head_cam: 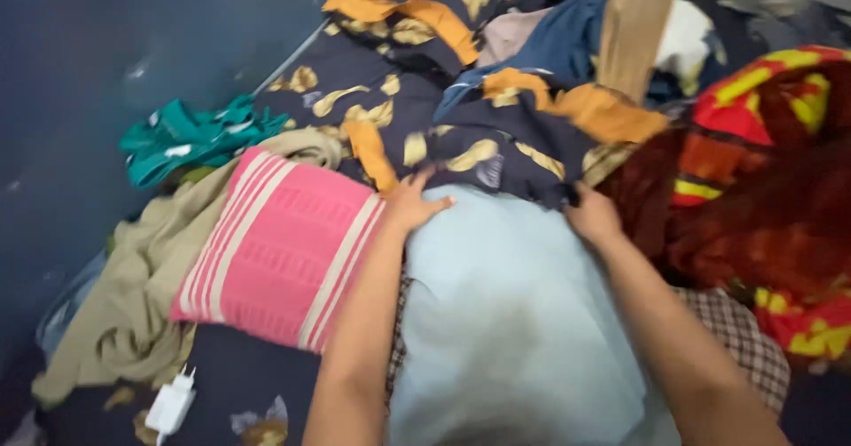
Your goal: Dusting a pillow with a hand broom and placing it inside a pillowcase while sitting on a bed.
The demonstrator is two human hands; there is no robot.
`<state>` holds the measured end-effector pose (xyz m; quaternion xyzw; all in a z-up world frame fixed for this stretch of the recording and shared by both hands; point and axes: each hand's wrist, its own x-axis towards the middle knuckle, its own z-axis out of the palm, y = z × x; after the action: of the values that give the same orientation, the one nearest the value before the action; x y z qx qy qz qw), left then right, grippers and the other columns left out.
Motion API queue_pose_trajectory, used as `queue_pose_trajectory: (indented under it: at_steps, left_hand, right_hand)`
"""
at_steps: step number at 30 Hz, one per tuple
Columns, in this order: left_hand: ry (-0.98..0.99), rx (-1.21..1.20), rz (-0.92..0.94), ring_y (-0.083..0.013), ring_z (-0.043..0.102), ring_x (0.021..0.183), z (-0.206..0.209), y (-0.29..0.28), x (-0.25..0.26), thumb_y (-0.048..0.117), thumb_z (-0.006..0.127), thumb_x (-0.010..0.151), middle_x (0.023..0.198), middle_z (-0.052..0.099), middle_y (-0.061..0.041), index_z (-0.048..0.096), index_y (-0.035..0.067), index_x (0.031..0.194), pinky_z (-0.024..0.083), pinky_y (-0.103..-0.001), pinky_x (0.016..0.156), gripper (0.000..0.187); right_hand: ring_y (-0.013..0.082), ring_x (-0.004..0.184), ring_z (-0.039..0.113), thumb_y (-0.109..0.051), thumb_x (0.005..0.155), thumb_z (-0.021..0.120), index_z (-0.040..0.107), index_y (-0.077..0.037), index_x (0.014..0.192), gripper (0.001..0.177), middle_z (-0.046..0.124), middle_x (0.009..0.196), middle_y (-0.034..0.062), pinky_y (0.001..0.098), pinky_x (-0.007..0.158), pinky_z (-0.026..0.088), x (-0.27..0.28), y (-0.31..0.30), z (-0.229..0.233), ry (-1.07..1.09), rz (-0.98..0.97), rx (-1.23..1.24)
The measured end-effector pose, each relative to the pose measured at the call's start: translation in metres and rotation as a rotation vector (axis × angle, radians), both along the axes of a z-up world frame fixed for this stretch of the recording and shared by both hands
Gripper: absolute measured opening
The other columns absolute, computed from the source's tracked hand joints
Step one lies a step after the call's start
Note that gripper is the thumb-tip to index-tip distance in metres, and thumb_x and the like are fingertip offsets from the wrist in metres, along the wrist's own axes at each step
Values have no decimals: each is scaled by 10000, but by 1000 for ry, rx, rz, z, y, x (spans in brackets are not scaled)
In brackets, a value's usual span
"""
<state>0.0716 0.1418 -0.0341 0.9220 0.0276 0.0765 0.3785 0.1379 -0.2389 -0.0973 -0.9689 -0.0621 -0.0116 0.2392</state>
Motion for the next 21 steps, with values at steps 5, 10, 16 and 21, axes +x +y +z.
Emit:
queue_pose_trajectory:
  at_steps: [5, 10, 16, 21]
  left_hand:
    - [-116, -102, 238, -271, 667, 1013, -87, 38, 31, 221, 684, 909, 1053, 701, -143, 720, 106, 1125, 524, -388, 906, 248]
    - [-78, -712, 563, -360, 565, 841, 115, 43, 6, 248, 408, 1135, 922, 569, -250, 514, -32, 1288, 473, -473, 788, 336]
    - [-837, -737, 164, -256, 673, 1146, 193, 46, 59, 87, 486, 1055, 1225, 662, -183, 479, 39, 1381, 526, -373, 1042, 330]
    - [-649, -85, -111, -425, 540, 1273, 176, -31, 79, 332, 713, 1030, 1379, 544, -283, 379, -1, 1458, 460, -464, 1017, 637]
  right_hand:
    - [416, 955, 696, -286, 847, 758, 723, -15, 1068, 352, 723, 1003, 247, 492, 837, 543, 1, 37, 55, 42, 265, 42]
    - [261, 949, 662, -185, 941, 757, 744, 7, 1126, 267, 731, 1019, 125, 345, 892, 502, -25, 62, 169, 477, 532, 850]
    - [347, 1114, 734, -165, 1041, 616, 617, 7, 1326, 333, 727, 1227, 163, 485, 1000, 572, -36, 70, 263, 350, 686, 1674]
    - [228, 1048, 706, -174, 959, 649, 505, -112, 1407, 475, 711, 1183, 74, 410, 911, 561, 12, 61, 206, 51, 61, 1260]
